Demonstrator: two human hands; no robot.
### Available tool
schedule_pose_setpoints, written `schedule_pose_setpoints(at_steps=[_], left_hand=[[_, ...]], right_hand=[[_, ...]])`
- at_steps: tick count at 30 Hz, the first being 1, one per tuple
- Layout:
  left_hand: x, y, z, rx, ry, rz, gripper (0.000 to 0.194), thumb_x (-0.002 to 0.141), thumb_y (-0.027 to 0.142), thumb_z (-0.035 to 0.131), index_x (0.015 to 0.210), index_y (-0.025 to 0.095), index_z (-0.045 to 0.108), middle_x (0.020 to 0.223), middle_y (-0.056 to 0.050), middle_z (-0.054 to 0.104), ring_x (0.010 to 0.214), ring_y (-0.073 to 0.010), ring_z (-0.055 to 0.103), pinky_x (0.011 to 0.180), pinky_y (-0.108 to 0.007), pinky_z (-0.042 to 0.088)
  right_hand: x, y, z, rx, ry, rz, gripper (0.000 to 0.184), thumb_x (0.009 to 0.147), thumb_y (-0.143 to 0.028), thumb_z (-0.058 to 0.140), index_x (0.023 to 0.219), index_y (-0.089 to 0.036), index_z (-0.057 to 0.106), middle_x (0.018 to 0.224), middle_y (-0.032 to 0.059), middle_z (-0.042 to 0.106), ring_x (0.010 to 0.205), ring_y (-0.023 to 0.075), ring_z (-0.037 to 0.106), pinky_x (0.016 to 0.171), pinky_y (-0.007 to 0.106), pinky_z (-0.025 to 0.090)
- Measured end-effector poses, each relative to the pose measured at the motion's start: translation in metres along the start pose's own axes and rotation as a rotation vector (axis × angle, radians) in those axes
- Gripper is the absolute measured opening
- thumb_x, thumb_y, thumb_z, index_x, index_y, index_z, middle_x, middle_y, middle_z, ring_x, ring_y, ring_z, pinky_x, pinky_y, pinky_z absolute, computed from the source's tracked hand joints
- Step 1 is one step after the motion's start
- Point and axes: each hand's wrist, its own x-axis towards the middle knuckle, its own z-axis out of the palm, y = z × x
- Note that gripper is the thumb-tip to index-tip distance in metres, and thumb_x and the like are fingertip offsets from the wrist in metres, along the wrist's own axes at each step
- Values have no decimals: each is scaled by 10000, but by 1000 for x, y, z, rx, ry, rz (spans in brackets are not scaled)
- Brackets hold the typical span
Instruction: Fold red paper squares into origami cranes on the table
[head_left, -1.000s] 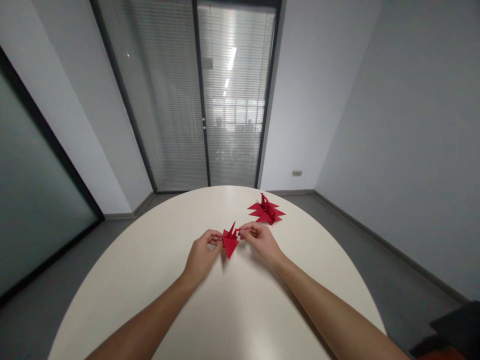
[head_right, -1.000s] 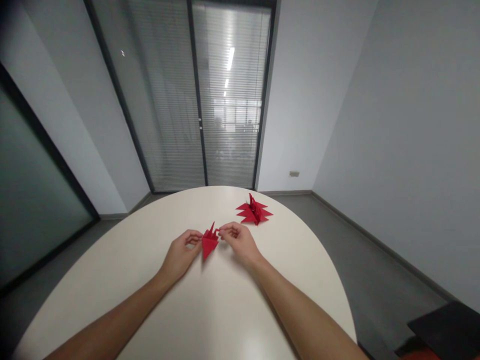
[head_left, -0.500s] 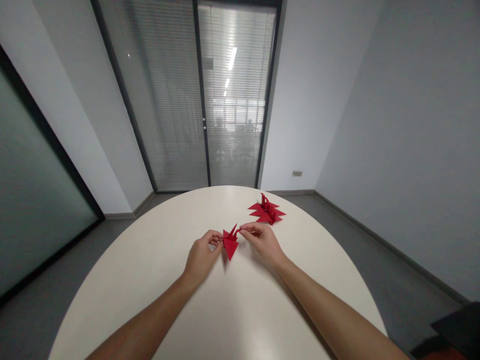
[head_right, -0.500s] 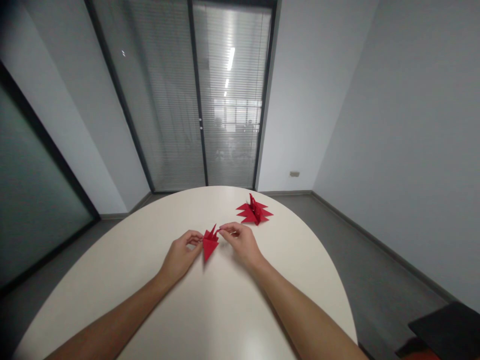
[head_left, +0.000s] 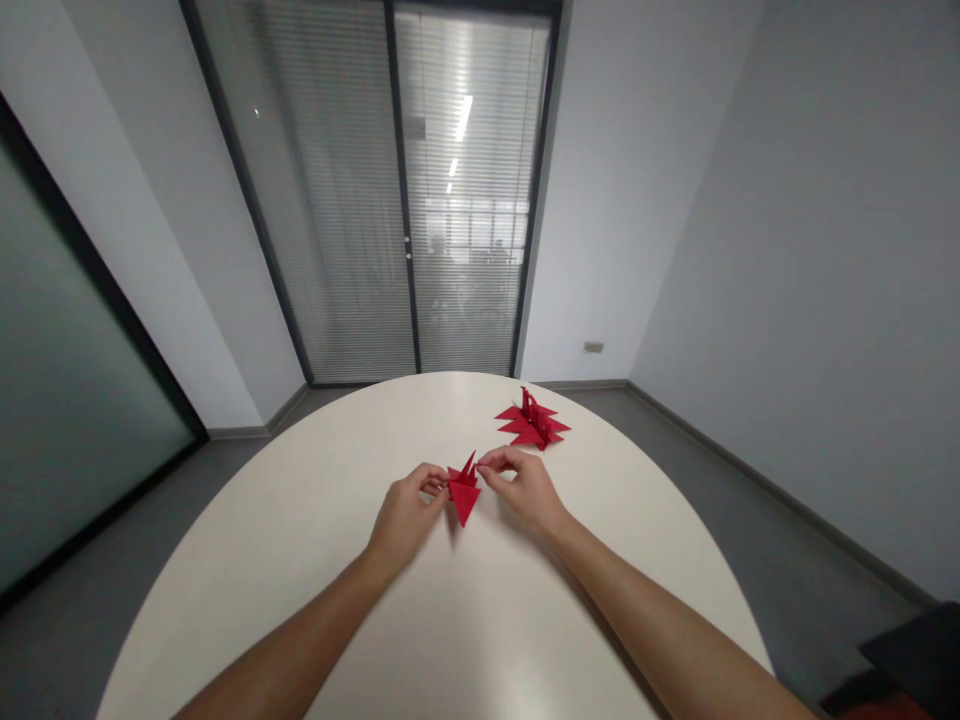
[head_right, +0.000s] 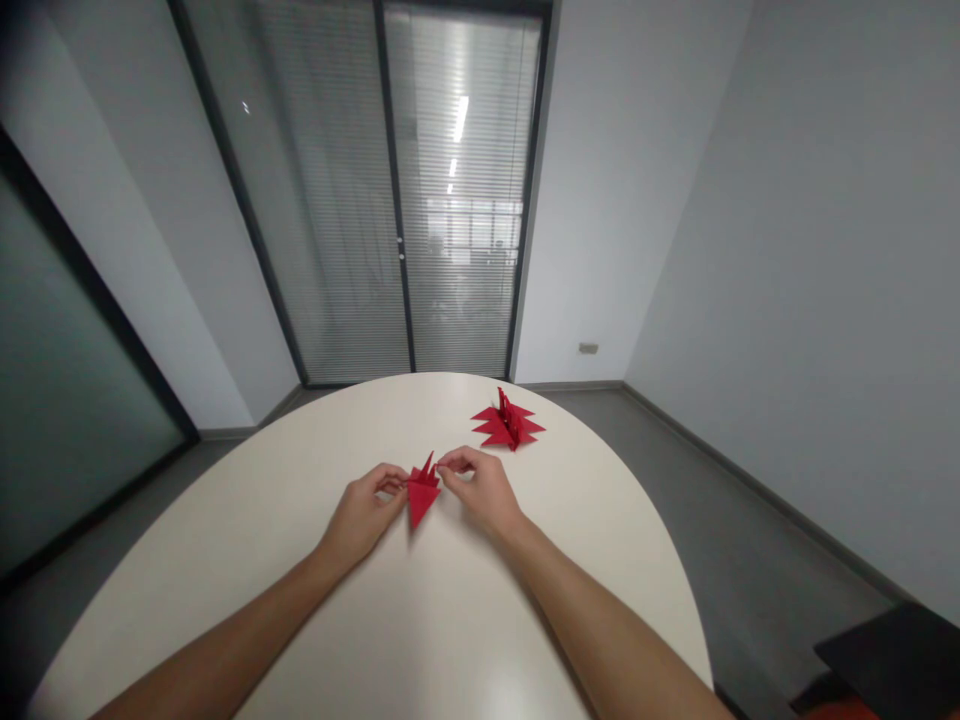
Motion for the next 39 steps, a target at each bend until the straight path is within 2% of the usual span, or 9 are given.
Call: schedule_pose_setpoints(at_steps=[7, 13, 21, 25, 32, 35, 39], left_hand=[[-1, 2, 0, -50, -18, -34, 122, 808, 238, 623, 912, 187, 663, 894, -38, 727, 821, -183, 675, 737, -282, 519], [-1, 4, 2, -104, -34, -52, 127, 794, 252, 642, 898, 183, 659, 868, -37, 723, 792, -175, 665, 726, -275, 512], [1, 1, 1, -77, 21, -49, 117, 778, 245, 637, 878, 188, 657, 866, -34, 720, 801, -178, 666, 758, -286, 512], [0, 5, 0, -82, 8, -55, 124, 778, 251, 639, 881, 188, 662, 862, -36, 725, 787, -176, 668, 731, -281, 514], [0, 8, 2, -134, -20, -81, 143, 743, 264, 672, 855, 176, 661, 814, -36, 718, 732, -167, 656, 705, -274, 509], [1, 10, 2, -188, -57, -123, 166, 721, 283, 694, 837, 168, 659, 787, -36, 711, 708, -162, 648, 687, -269, 502], [1, 12, 0, -277, -165, -230, 201, 689, 288, 726, 830, 167, 649, 733, -31, 716, 671, -167, 658, 650, -262, 480]], right_hand=[[-1, 5, 3, 99, -8, 65, 138, 823, -298, 656, 868, -175, 700, 808, 48, 731, 746, 187, 673, 734, 317, 517], [-3, 0, 4, 42, 6, -3, 76, 827, -226, 630, 855, -190, 690, 822, 34, 718, 778, 183, 657, 759, 314, 508], [-2, 1, 4, 20, 25, 1, 156, 864, -285, 635, 942, -194, 734, 877, 57, 760, 789, 198, 692, 769, 331, 535], [-3, 0, 3, 22, 19, -7, 130, 859, -284, 645, 896, -193, 731, 849, 51, 759, 773, 196, 698, 758, 324, 539], [-4, -11, -6, -183, -15, -172, 110, 878, -220, 618, 927, -208, 716, 889, 39, 751, 821, 189, 682, 789, 311, 515], [-2, -13, -14, -280, -90, -264, 132, 918, -225, 585, 958, -210, 710, 921, 50, 751, 837, 193, 684, 793, 311, 510], [1, -12, -25, -367, -193, -375, 196, 986, -269, 510, 1032, -225, 695, 960, 68, 744, 873, 205, 677, 811, 323, 506]])
